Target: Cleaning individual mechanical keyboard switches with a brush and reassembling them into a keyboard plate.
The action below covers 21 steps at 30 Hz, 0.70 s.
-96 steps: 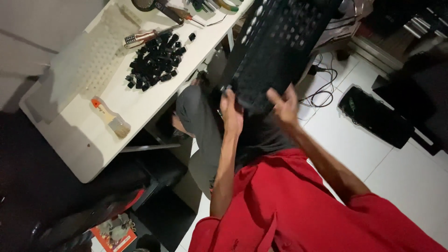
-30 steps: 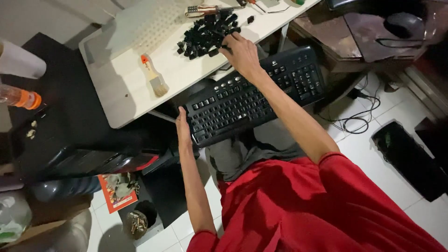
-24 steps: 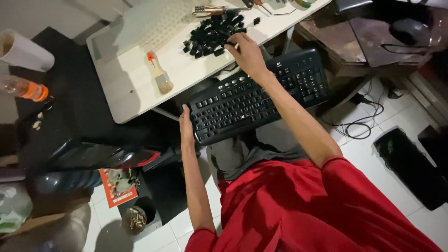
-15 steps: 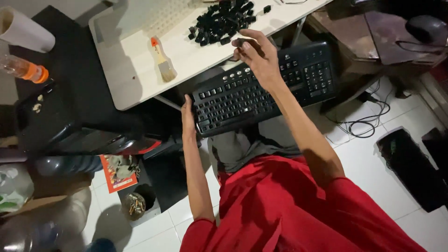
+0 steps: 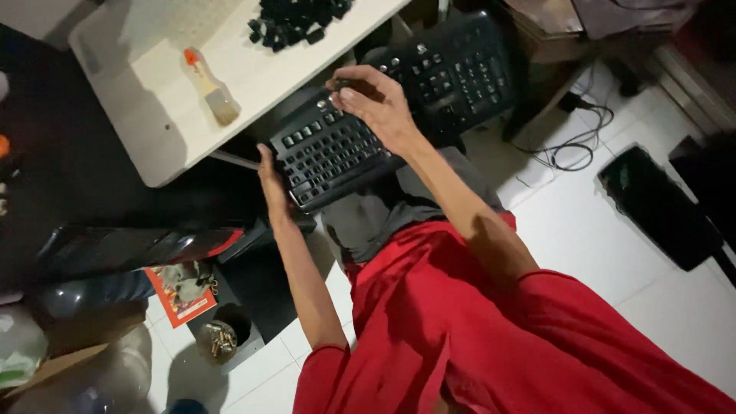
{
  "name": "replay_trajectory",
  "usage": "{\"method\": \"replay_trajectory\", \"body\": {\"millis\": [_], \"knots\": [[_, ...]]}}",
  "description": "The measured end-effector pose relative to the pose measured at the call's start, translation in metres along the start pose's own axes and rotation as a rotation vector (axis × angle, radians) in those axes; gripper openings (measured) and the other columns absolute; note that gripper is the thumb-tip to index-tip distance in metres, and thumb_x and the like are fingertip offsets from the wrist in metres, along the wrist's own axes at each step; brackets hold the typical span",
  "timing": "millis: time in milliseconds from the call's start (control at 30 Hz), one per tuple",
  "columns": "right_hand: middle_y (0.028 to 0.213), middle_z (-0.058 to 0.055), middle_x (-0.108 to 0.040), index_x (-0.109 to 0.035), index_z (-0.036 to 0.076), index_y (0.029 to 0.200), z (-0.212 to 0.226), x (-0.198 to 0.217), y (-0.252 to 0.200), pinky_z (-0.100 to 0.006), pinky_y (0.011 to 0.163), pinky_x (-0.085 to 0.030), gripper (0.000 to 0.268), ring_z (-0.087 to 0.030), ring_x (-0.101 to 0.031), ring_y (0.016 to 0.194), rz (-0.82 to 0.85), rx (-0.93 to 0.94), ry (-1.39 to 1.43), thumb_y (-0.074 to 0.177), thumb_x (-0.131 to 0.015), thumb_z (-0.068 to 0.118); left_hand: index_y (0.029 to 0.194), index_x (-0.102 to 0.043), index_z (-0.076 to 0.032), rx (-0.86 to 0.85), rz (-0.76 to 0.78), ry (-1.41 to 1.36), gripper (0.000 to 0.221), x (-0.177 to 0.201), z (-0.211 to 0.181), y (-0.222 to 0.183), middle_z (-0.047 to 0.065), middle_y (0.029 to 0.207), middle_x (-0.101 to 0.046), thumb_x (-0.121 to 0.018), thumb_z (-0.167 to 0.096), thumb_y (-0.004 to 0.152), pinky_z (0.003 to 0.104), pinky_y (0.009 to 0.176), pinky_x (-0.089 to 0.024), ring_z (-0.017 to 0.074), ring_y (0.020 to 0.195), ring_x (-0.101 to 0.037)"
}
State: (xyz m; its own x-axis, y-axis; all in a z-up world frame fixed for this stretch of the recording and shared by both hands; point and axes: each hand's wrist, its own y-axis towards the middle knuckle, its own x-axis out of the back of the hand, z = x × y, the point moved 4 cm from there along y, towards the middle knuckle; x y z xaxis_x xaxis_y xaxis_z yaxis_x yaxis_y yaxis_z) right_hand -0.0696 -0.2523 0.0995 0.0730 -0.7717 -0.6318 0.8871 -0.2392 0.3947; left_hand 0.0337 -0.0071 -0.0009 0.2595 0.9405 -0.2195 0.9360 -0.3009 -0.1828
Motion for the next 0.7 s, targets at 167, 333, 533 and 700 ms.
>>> {"method": "replay_trajectory", "body": {"millis": [167,333,533,700], "knots": [[0.114,-0.012,-0.072,-0.063,0.001,0.129,-0.011,-0.005,-0.011,-0.032,0.094,-0.061,0.025,-0.021,-0.070,0.098,-0.076,-0.089,-0.052,0.106,-0.065,0.011,0.117,-0.070,0.000,-0.001,-0.067,0.100,0.078,0.012,-0.001,-0.002,0.009,0.115,-0.072,-0.047,-0.069,0.088,0.028,0.091,-0.049,0.0167,0.097,-0.063],[0.111,-0.014,-0.071,-0.063,0.004,0.126,-0.007,-0.013,-0.012,-0.031,0.089,-0.061,0.026,-0.020,-0.070,0.094,-0.029,-0.072,-0.118,0.108,-0.063,0.023,0.116,-0.069,-0.001,0.001,-0.080,0.005,0.073,0.015,-0.001,-0.005,0.009,0.114,-0.071,-0.053,-0.066,0.087,0.028,0.090,-0.050,0.0162,0.095,-0.064],[0.107,-0.008,-0.067,-0.064,0.005,0.122,-0.008,-0.013,-0.013,-0.030,0.084,-0.058,0.023,-0.017,-0.065,0.089,-0.055,-0.066,-0.121,0.109,-0.061,0.023,0.116,-0.069,-0.002,-0.009,-0.072,-0.026,0.072,0.011,-0.005,-0.008,0.007,0.114,-0.071,-0.053,-0.066,0.087,0.027,0.089,-0.050,0.0151,0.096,-0.063],[0.110,-0.005,-0.066,-0.066,0.004,0.123,-0.007,-0.003,-0.018,-0.031,0.094,-0.058,0.018,-0.015,-0.066,0.096,-0.069,-0.058,-0.132,0.106,-0.065,0.012,0.113,-0.070,-0.003,-0.060,-0.051,0.021,0.067,0.008,0.001,-0.004,0.007,0.115,-0.071,-0.049,-0.064,0.092,0.027,0.095,-0.048,0.0144,0.101,-0.062]]}}
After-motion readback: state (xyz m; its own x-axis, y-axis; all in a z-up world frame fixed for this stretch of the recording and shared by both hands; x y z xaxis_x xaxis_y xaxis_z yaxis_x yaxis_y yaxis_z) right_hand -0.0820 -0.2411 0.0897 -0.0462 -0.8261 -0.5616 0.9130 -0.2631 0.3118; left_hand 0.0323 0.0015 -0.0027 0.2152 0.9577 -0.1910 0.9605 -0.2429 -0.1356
